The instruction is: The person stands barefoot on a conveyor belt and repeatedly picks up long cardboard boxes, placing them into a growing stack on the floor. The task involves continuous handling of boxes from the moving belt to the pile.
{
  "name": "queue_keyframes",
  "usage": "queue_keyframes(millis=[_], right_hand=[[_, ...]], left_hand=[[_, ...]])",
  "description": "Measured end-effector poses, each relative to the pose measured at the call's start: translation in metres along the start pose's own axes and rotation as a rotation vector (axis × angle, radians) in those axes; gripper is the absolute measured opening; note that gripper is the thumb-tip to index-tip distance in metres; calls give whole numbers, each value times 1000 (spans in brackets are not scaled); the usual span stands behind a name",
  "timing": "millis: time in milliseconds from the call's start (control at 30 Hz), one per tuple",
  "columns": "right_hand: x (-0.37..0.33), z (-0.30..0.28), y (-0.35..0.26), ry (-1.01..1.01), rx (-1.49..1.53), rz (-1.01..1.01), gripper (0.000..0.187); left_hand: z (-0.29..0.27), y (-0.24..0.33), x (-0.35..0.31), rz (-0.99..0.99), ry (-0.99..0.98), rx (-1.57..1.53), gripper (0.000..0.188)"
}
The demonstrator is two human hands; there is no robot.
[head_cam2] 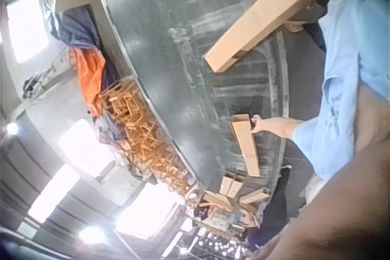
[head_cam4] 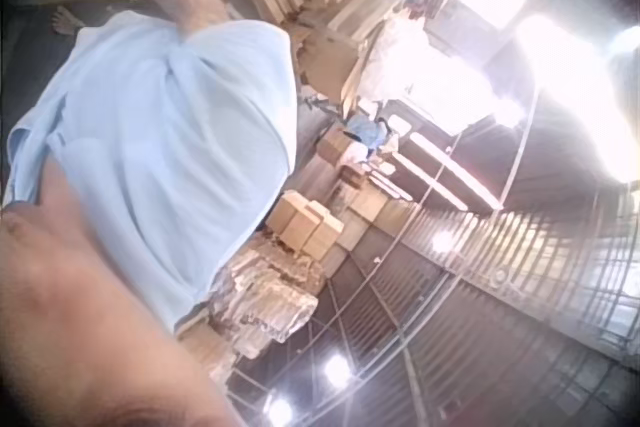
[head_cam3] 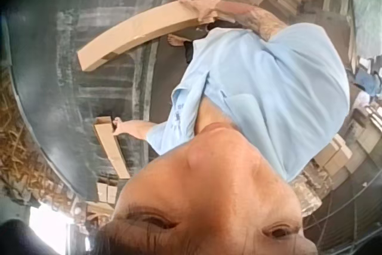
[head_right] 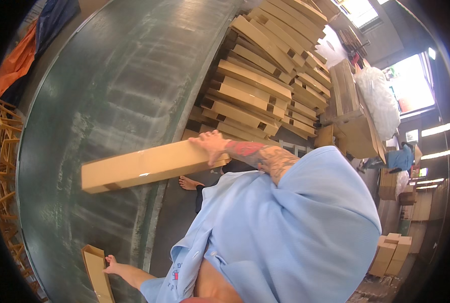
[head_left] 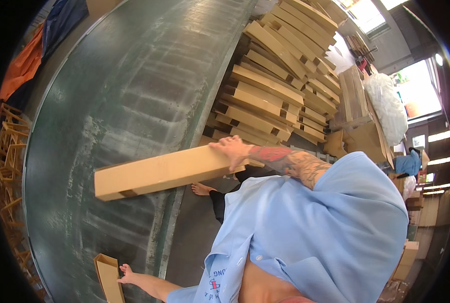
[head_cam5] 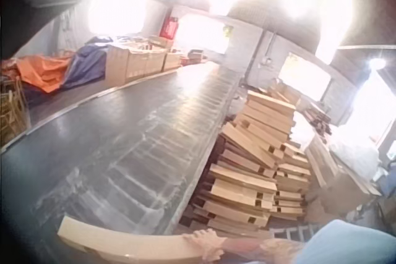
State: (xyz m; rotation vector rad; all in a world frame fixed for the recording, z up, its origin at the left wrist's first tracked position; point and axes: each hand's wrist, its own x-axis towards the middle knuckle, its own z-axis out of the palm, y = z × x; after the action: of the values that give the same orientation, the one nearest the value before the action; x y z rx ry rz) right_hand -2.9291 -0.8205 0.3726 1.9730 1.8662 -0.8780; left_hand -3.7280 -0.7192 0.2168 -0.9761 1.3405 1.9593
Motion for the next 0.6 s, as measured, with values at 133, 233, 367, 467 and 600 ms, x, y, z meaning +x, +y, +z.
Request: queue_keyframes(millis=[133, 233, 367, 467, 600], right_hand=[[-49, 5, 26, 164, 59, 72, 125], [-74, -1, 28, 222, 95, 131, 122], [-83, -5, 26, 378, 176, 138, 120], [-113, 3, 37, 466, 258, 252, 120], [-149, 36, 53, 493, 350, 521, 119]], left_hand=[[19, 9, 5, 45, -296, -8, 49], [36, 13, 15, 49, -287, 47, 20], [27, 28, 15, 106, -443, 139, 18], [-9, -25, -26, 123, -793, 376, 16], [-87, -119, -146, -195, -675, 458, 15]])
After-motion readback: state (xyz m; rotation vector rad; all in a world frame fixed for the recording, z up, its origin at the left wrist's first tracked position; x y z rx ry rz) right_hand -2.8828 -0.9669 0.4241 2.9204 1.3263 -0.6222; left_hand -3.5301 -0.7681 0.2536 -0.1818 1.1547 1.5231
